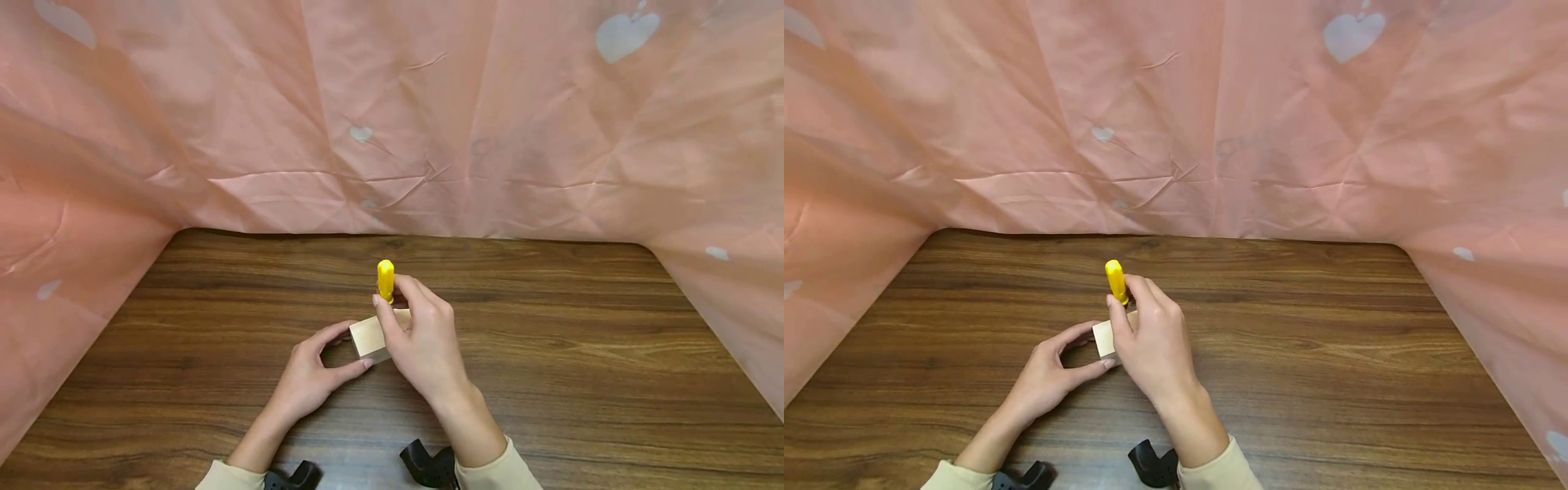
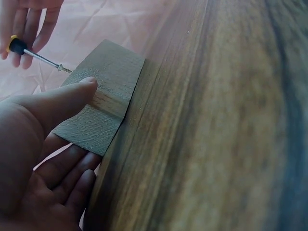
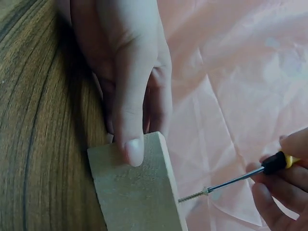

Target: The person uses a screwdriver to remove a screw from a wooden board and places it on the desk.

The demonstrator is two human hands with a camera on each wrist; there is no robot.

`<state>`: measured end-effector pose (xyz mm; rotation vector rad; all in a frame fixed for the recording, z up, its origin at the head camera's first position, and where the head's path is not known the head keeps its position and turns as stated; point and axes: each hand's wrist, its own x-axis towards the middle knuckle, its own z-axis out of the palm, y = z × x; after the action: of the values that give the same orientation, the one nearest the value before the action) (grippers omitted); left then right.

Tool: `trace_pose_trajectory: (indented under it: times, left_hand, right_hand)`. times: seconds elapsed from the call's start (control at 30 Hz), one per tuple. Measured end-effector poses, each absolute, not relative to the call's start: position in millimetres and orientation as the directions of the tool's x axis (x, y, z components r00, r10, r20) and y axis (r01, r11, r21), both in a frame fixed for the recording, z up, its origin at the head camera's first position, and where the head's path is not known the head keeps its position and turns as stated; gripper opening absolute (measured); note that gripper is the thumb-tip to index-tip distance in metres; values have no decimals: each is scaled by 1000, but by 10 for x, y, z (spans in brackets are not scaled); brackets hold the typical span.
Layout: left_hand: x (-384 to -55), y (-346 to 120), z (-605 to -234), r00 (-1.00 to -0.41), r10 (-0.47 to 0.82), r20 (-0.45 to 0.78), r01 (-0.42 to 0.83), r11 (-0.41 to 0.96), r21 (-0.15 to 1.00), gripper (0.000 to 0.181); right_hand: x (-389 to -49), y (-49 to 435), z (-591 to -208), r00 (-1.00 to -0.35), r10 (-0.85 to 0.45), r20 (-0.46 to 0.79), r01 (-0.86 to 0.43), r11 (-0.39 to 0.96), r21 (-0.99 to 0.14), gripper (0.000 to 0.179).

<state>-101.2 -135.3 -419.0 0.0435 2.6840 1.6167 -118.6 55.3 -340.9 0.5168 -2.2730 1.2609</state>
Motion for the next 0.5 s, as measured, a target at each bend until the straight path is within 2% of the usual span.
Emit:
trace_pose_trajectory:
  times: [0.23, 0.5]
  left_hand:
    - [-1014, -1339, -4185, -999, 31, 25, 37, 466, 884, 63]
    - [-1007, -1341, -4194, -999, 29, 18, 30, 461, 887, 61]
  right_hand:
    - [-1187, 560, -3384, -799, -178, 575, -569, 534, -625, 22]
    - [-1203, 580, -3382, -863, -100, 496, -476, 492, -729, 13]
